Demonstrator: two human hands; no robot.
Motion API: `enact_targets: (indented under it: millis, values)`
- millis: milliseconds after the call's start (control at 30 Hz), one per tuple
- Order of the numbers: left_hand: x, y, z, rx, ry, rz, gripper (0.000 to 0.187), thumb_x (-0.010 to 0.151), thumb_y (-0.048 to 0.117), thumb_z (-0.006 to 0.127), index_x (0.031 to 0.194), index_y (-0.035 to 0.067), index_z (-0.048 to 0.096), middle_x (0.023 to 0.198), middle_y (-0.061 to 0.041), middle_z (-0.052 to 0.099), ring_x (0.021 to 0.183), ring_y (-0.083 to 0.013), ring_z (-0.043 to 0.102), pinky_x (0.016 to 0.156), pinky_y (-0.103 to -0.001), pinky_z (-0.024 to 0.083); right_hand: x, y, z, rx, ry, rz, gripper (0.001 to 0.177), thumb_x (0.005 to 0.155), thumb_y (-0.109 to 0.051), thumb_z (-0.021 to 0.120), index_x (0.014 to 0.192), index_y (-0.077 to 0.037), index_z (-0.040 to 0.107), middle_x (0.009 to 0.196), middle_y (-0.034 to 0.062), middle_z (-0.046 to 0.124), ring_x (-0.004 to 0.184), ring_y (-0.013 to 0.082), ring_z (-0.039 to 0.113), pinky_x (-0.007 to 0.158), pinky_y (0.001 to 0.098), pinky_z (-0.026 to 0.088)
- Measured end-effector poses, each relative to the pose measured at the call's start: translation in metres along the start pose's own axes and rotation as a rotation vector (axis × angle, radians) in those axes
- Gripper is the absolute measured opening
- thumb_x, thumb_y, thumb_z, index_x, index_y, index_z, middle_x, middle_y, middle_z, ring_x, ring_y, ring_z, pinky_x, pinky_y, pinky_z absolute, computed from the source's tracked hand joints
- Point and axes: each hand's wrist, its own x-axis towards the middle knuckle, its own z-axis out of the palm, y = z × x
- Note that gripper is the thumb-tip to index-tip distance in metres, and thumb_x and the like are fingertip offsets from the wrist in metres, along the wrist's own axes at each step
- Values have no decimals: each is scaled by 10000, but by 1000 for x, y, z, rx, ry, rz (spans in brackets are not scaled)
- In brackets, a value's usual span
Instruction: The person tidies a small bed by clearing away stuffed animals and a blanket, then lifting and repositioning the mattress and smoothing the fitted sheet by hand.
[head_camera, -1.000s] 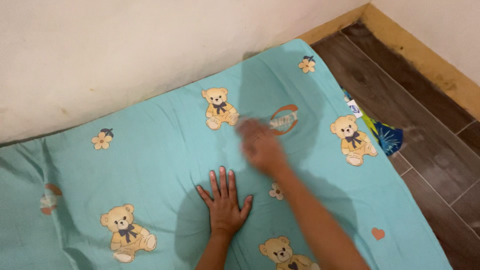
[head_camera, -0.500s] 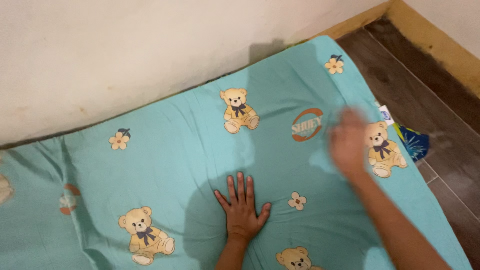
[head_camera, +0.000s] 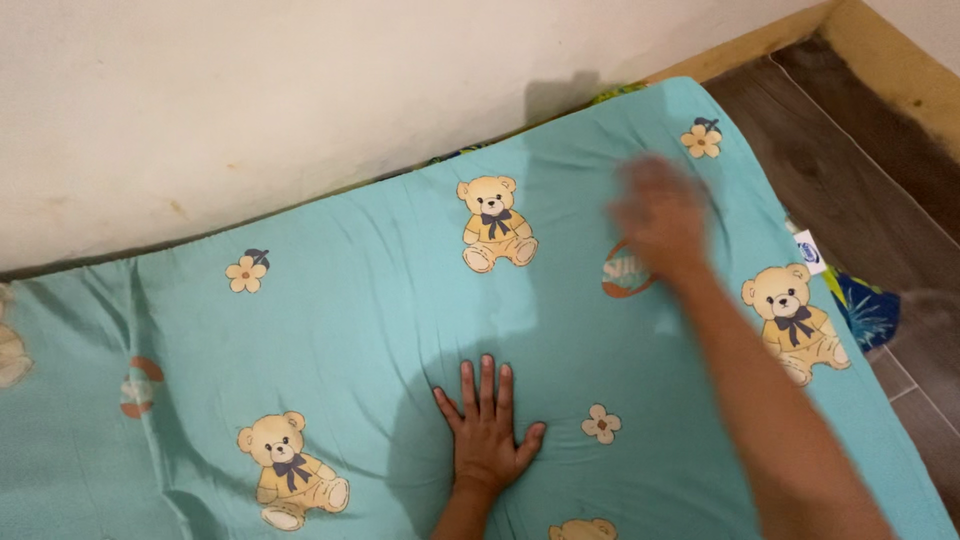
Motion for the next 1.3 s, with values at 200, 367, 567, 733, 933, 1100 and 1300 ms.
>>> enact_targets:
  millis: [200,367,567,733,933,1100,1300]
  values:
    - [-4,-1,8,-22,9,-19,889,971,677,393,1643,141,163,1730,-102,82,1596,-360,5,1171,-745,-76,-71,61,-33,-68,66,533,695,1128,-505,271,1667,-67,241,1677,300,206,1540,483,136,1219,648,29]
    - [5,8,-12,-26,11,-8,921,935,644,469,1632,118,176,1711,-124,109,1573,-369,21,1154,-753,-56,-136,-19,-18,-60,-55,397,756,1061,-568,267,1662,-115,192,1718,214,47,1573,449,4,1225,627,-51]
    - [42,18,-67,-120,-34,-129,669,976,547,512,1464,90,475,1532,-131,422,1411,-349,345,1207,-664,140,-133,-32,-25,-64,-96,412,760,1031,-594,260,1643,-154,168,1724,148,24,1575,392,-25,1221,599,-89]
    - [145,-19,-65,-79,173,-204,560,1029,479,503,1449,109,532,1503,-157,476,1406,-377,397,1217,-688,159,-138,-28,-16,-46,-77,424,751,1027,-585,249,1647,-169,170,1731,151,39,1576,388,-15,1222,612,-80]
    - [160,-32,-42,79,152,-234,725,988,520,448,1612,171,325,1680,-160,213,1541,-463,93,1131,-794,-31,-132,-31,-14,-99,-40,386,753,1039,-555,321,1641,-107,260,1703,229,116,1554,446,23,1196,645,-58]
    - [154,-41,-23,23,224,-215,703,1007,506,464,1615,177,342,1705,-153,211,1572,-448,106,1168,-778,-12,-81,-84,10,94,52,1,662,1023,-437,508,1546,-33,454,1637,202,351,1569,370,232,1287,599,123]
    - [151,-49,-14,-19,242,-219,718,991,505,493,1618,189,345,1712,-133,205,1579,-424,118,1181,-761,1,-2,-145,67,11,-31,-372,658,996,-454,552,1555,-114,483,1641,141,398,1523,344,335,1186,609,223]
